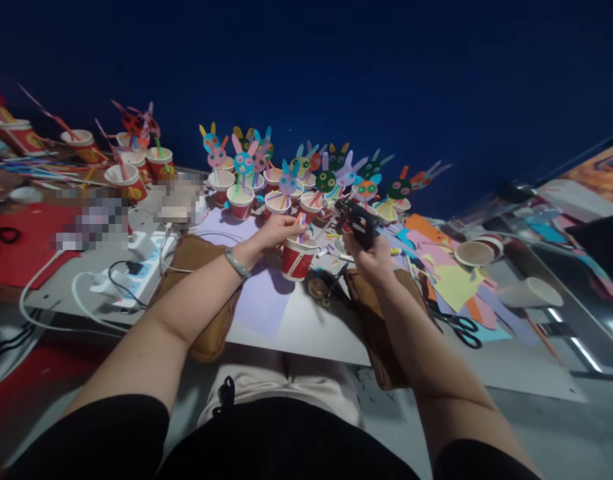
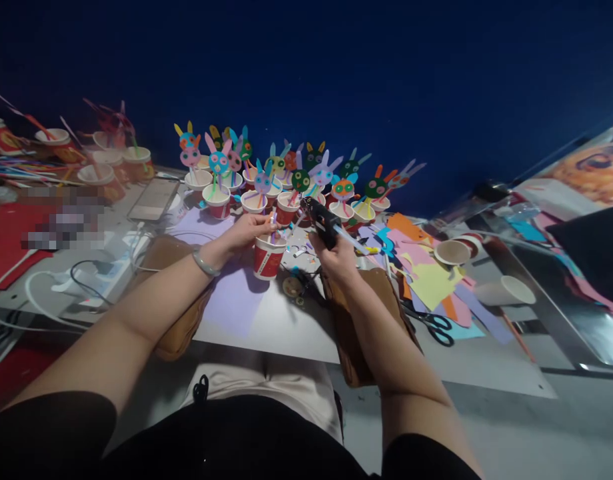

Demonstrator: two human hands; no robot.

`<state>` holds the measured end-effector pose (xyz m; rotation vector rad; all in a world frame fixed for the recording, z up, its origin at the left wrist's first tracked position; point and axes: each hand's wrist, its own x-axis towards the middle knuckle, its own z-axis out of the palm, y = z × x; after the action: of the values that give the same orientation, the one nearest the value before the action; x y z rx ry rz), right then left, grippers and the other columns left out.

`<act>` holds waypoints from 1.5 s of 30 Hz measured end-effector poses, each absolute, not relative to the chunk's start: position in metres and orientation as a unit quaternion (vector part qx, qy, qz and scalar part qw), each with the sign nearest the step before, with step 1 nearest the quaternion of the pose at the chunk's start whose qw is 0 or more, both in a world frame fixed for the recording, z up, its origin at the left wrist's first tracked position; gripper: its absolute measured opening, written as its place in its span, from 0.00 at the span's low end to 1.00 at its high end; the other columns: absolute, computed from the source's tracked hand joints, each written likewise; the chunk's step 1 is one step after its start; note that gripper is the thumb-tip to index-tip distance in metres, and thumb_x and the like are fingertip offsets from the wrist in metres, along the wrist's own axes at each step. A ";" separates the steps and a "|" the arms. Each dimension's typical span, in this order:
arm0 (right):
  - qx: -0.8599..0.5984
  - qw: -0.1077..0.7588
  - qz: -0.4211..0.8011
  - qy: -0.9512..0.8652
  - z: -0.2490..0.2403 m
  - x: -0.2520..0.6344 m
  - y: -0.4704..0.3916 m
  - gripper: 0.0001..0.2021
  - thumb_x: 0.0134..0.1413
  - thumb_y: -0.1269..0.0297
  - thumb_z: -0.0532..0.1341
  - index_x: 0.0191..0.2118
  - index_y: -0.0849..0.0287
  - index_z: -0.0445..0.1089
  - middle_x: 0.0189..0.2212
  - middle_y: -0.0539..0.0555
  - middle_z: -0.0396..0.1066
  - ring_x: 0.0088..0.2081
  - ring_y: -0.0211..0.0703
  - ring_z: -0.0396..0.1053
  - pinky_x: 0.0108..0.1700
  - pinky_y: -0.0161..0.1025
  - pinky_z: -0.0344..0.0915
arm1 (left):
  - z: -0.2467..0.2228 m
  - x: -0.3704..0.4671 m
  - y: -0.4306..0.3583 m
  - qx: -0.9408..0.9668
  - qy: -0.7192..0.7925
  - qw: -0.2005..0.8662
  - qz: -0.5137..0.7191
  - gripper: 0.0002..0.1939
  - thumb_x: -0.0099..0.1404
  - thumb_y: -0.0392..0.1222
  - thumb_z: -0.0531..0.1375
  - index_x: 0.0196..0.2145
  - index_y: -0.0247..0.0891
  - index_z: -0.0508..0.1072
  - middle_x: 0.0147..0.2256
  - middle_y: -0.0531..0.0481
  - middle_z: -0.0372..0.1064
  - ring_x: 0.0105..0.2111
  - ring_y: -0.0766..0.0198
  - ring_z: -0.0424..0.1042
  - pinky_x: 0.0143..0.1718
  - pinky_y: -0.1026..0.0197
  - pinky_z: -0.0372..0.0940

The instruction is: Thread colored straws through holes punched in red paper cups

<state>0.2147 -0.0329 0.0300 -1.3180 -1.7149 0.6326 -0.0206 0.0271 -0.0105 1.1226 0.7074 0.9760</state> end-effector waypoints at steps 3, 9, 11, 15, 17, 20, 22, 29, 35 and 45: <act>-0.506 0.467 0.326 -0.648 0.014 0.204 -0.034 0.18 0.59 0.45 0.62 0.28 0.52 0.64 0.20 0.47 0.62 0.25 0.41 0.60 0.30 0.41 0.60 | -0.012 -0.020 0.025 0.505 0.309 0.675 0.440 0.18 0.54 0.49 0.75 0.32 0.31 0.80 0.29 0.48 0.78 0.27 0.68 0.72 0.32 0.64 0.63; -0.543 0.457 0.342 -0.616 -0.003 0.211 -0.028 0.19 0.58 0.43 0.63 0.28 0.53 0.68 0.18 0.47 0.63 0.23 0.40 0.61 0.30 0.40 0.62 | -0.009 -0.019 0.025 0.475 0.315 0.691 0.443 0.21 0.51 0.51 0.78 0.32 0.31 0.81 0.28 0.48 0.78 0.27 0.68 0.73 0.33 0.63 0.65; -0.558 0.452 0.320 -0.618 0.001 0.216 -0.028 0.20 0.58 0.44 0.63 0.25 0.53 0.66 0.19 0.48 0.64 0.24 0.40 0.61 0.30 0.40 0.62 | -0.007 -0.018 0.025 0.464 0.316 0.705 0.433 0.20 0.50 0.49 0.78 0.34 0.31 0.81 0.30 0.47 0.79 0.29 0.66 0.74 0.35 0.61 0.68; -0.566 0.436 0.304 -0.630 0.010 0.218 -0.034 0.16 0.55 0.44 0.64 0.30 0.52 0.69 0.19 0.47 0.64 0.23 0.41 0.61 0.31 0.41 0.63 | -0.003 -0.017 0.022 0.489 0.303 0.692 0.437 0.20 0.51 0.49 0.78 0.36 0.32 0.83 0.34 0.45 0.80 0.33 0.65 0.75 0.40 0.60 0.69; -0.562 0.424 0.302 -0.643 0.012 0.216 -0.036 0.16 0.54 0.45 0.65 0.33 0.52 0.70 0.19 0.47 0.64 0.24 0.42 0.61 0.31 0.42 0.62 | -0.001 -0.016 0.020 0.515 0.302 0.666 0.447 0.20 0.51 0.50 0.77 0.37 0.34 0.85 0.42 0.43 0.80 0.39 0.63 0.76 0.43 0.60 0.69; -0.540 0.422 0.324 -0.652 0.010 0.213 -0.038 0.17 0.55 0.45 0.65 0.28 0.53 0.67 0.19 0.48 0.63 0.24 0.41 0.60 0.31 0.41 0.61 | 0.001 -0.015 0.017 0.542 0.298 0.635 0.462 0.19 0.51 0.50 0.78 0.36 0.35 0.86 0.58 0.40 0.74 0.50 0.58 0.76 0.48 0.60 0.68; -0.528 0.422 0.335 -0.657 0.006 0.213 -0.038 0.19 0.56 0.44 0.65 0.25 0.53 0.66 0.19 0.48 0.63 0.24 0.40 0.60 0.31 0.41 0.59 | 0.002 -0.014 0.015 0.546 0.291 0.641 0.454 0.19 0.50 0.51 0.78 0.35 0.35 0.86 0.57 0.40 0.74 0.49 0.58 0.76 0.47 0.61 0.68; -0.486 0.474 0.432 -0.594 -0.001 0.210 -0.039 0.19 0.55 0.43 0.67 0.29 0.54 0.70 0.19 0.47 0.63 0.23 0.39 0.61 0.30 0.40 0.59 | 0.000 -0.012 0.014 0.505 0.330 0.686 0.407 0.22 0.47 0.51 0.79 0.35 0.32 0.85 0.31 0.47 0.78 0.29 0.68 0.71 0.34 0.63 0.64; -0.437 0.529 0.472 -0.553 -0.003 0.209 -0.039 0.22 0.52 0.39 0.69 0.34 0.54 0.70 0.20 0.45 0.59 0.23 0.37 0.59 0.27 0.39 0.57 | -0.003 -0.011 0.017 0.484 0.354 0.678 0.426 0.24 0.44 0.53 0.79 0.33 0.32 0.85 0.28 0.50 0.76 0.27 0.70 0.67 0.32 0.64 0.59; -0.483 0.429 0.226 -0.729 -0.010 0.216 -0.049 0.28 0.65 0.34 0.56 0.26 0.54 0.65 0.21 0.50 0.63 0.25 0.41 0.61 0.31 0.42 0.60 | -0.002 -0.011 0.017 0.505 0.342 0.673 0.420 0.28 0.44 0.55 0.79 0.36 0.30 0.85 0.35 0.46 0.79 0.34 0.65 0.72 0.42 0.61 0.66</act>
<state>0.2163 -0.0495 -0.0102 -1.2055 -1.8202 0.5650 -0.0112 0.0166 -0.0025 1.1359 0.7702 0.9446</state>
